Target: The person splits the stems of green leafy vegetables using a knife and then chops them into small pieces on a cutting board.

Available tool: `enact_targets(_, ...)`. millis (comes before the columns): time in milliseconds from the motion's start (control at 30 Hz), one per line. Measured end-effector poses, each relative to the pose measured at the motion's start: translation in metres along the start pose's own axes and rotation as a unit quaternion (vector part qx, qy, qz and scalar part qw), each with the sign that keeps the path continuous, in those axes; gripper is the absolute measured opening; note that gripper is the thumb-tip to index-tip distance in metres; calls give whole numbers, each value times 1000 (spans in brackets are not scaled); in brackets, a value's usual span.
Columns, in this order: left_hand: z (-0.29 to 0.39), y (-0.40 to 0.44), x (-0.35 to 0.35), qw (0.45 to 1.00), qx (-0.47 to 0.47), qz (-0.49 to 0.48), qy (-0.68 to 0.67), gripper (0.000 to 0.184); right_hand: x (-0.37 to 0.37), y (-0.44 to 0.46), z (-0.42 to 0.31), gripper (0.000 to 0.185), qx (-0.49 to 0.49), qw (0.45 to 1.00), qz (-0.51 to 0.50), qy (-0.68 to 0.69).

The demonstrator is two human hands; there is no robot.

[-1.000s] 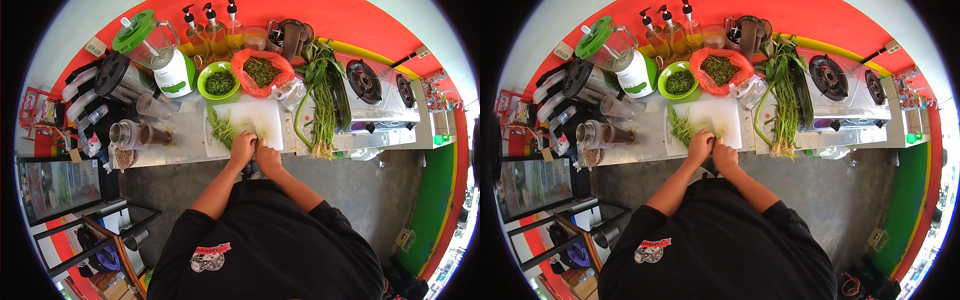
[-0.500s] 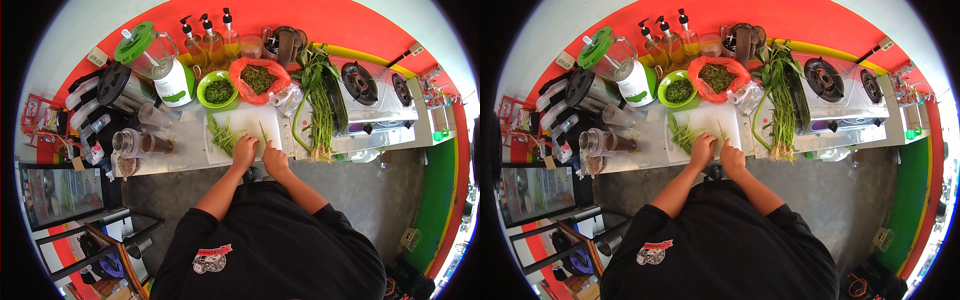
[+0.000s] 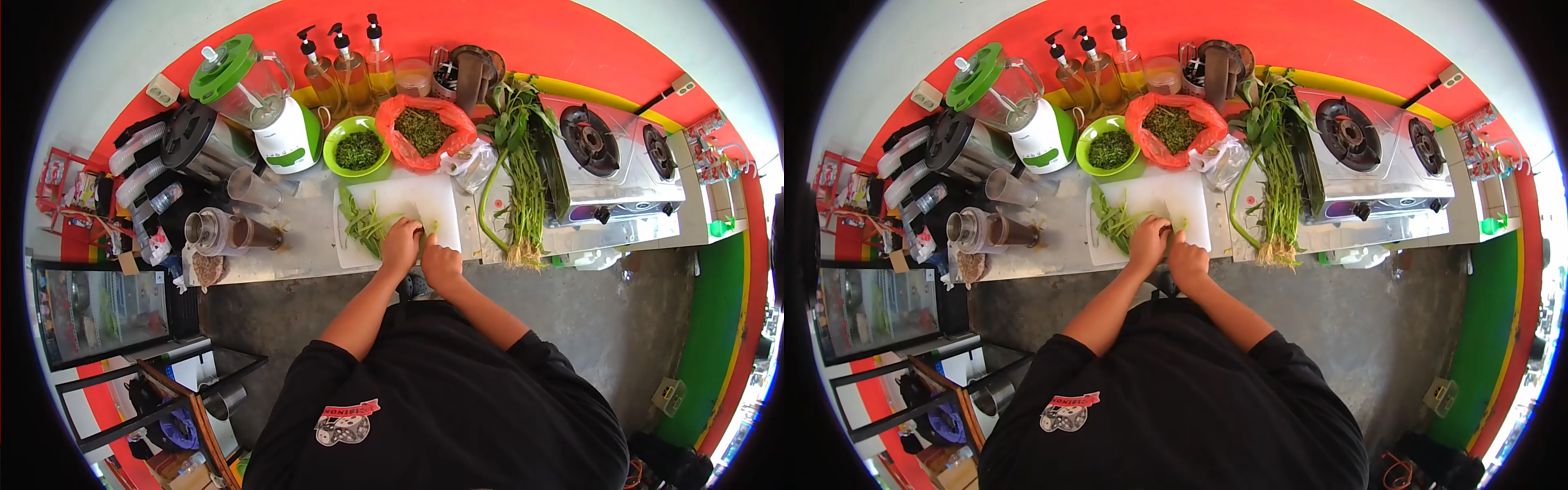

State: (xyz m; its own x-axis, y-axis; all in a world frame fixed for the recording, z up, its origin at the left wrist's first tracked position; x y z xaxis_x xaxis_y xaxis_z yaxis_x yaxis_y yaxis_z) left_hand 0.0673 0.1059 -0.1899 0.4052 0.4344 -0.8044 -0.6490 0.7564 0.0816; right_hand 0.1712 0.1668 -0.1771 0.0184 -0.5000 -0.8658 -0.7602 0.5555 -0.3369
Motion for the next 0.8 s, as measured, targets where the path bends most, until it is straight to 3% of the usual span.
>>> enact_targets(133,-3,0,2,1000,12,15,-5,6,-10,-6,-6,30,19,999,-38,-11)
enact_targets(367,-7,-2,4,999,16,17,-25,7,-8,-3,-2,31,-26,1000,-11,-10)
enact_targets(800,-4,-6,3,999,27,31,-6,6,-6,-7,-4,32,-2,999,-41,2)
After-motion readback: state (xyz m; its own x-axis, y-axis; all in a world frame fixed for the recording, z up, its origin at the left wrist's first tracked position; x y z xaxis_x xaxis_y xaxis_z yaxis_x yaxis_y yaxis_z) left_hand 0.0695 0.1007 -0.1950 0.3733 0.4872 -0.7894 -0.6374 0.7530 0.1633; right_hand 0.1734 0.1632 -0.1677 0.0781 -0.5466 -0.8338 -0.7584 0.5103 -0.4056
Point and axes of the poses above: each hand's wrist, its own y-axis towards the middle knuckle, its own x-axis out of the palm, z = x × y, the point moved 1 cm from there along y, towards the middle knuckle, and after that the axes turned 12 degrees about y, right-handed, at the moved point
